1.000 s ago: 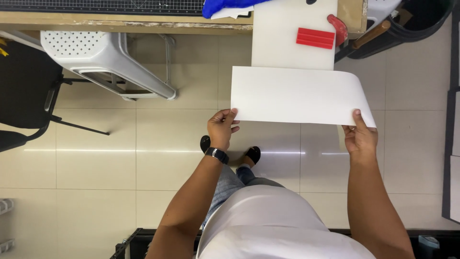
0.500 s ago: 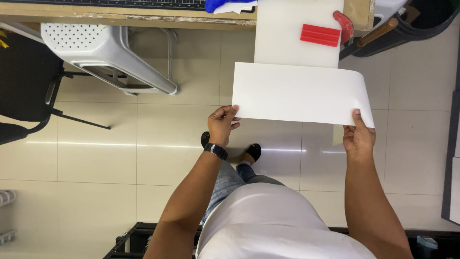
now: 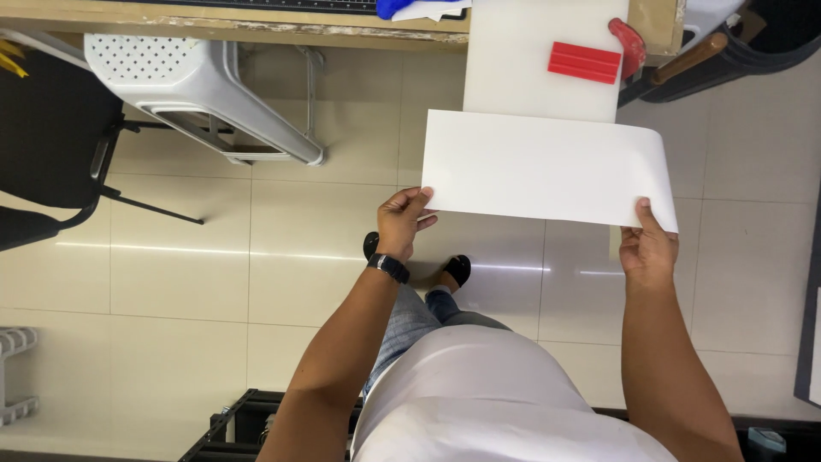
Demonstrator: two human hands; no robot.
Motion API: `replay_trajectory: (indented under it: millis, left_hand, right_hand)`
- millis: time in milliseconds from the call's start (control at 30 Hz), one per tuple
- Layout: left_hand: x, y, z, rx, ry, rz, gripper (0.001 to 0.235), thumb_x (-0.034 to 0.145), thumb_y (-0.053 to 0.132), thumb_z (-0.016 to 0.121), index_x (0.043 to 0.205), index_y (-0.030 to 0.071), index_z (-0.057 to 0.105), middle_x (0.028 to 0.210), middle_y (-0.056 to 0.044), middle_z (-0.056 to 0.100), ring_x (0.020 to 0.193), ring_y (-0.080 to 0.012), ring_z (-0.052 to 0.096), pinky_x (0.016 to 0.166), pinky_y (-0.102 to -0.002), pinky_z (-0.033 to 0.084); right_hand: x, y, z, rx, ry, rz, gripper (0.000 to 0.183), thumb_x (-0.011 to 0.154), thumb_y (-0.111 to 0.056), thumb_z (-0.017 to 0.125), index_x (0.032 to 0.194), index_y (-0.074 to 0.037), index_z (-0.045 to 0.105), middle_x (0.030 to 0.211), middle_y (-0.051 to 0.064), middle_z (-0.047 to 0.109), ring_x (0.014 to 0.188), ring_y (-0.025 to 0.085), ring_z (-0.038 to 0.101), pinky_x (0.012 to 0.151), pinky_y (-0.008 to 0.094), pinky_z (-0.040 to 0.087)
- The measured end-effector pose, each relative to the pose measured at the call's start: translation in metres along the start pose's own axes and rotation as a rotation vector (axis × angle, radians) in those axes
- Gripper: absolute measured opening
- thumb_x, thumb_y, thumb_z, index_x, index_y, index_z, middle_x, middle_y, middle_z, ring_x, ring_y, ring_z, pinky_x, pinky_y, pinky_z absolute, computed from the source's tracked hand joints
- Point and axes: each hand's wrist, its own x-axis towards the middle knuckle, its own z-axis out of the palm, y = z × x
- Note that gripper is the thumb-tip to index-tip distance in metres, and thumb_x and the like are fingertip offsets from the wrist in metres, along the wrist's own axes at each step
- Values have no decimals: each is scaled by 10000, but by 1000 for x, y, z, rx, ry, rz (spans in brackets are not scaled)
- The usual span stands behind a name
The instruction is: Applying adhesive to a surface with a roller and smoothing a vinyl sheet over it using a squeegee tool.
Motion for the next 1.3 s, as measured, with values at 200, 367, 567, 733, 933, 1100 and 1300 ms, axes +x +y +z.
replay_trajectory:
  millis: [200, 367, 567, 733, 933, 1100, 1300]
  left_hand:
    - [0, 6, 1, -75, -7, -91, 218, 829, 226, 831, 959, 70, 750, 955, -44, 695, 758, -187, 663, 759, -371, 691]
    - [1, 5, 0, -84, -16, -116, 238, 819, 237, 835, 956, 65, 743, 963, -52, 682, 757, -196, 659, 782, -377, 692]
    - [2, 4, 0, -107, -10, -129, 248, 825, 219, 833, 977, 49, 735, 939, -58, 699, 726, -194, 664, 780, -395, 690]
    - [-12, 11, 8, -130, 47, -133, 202, 864, 183, 803, 999, 45, 740, 882, -66, 681, 749, -193, 668, 778, -401, 691]
    - [-43, 10, 27, -114, 82, -79, 828, 834, 244, 901, 1455, -10, 416, 986, -71, 484, 944, -317, 758, 901, -538, 633]
    - [-28, -7, 29, -83, 121, -58, 781, 850, 178, 882, 1463, 34, 420, 945, -66, 527, 900, -291, 770, 875, -490, 645]
    - [-9, -30, 21, -46, 139, 22, 646, 866, 119, 858, 1409, 51, 515, 887, -53, 628, 822, -214, 763, 826, -370, 669]
  right_hand:
    - [-25, -15, 19, -20, 72, 60, 511, 698, -138, 951, 1120, -107, 665, 1079, -15, 792, 860, 59, 754, 736, 128, 649]
    - [-27, -16, 20, -66, 99, 75, 524, 725, -165, 947, 1146, -126, 638, 1055, -42, 781, 804, 42, 716, 672, 108, 617]
    - [-25, -13, 21, -2, 83, 72, 558, 713, -116, 934, 1197, -86, 658, 1151, 14, 799, 952, 101, 790, 829, 177, 708]
    - [-4, 4, 9, -6, 8, -19, 610, 676, -184, 965, 1221, -107, 702, 1186, 16, 794, 1034, 158, 781, 834, 292, 716]
    - [16, 43, -14, 3, -125, 65, 495, 912, -424, 880, 1161, -171, 536, 853, -30, 570, 811, 181, 665, 968, 434, 638]
    - [-4, 40, -7, 42, -155, 51, 436, 902, -341, 889, 1130, -136, 578, 885, 18, 642, 805, 198, 727, 981, 472, 639]
    - [-9, 39, -8, -32, -159, -48, 358, 927, -318, 854, 1161, -152, 640, 892, -8, 672, 782, 147, 739, 949, 405, 670]
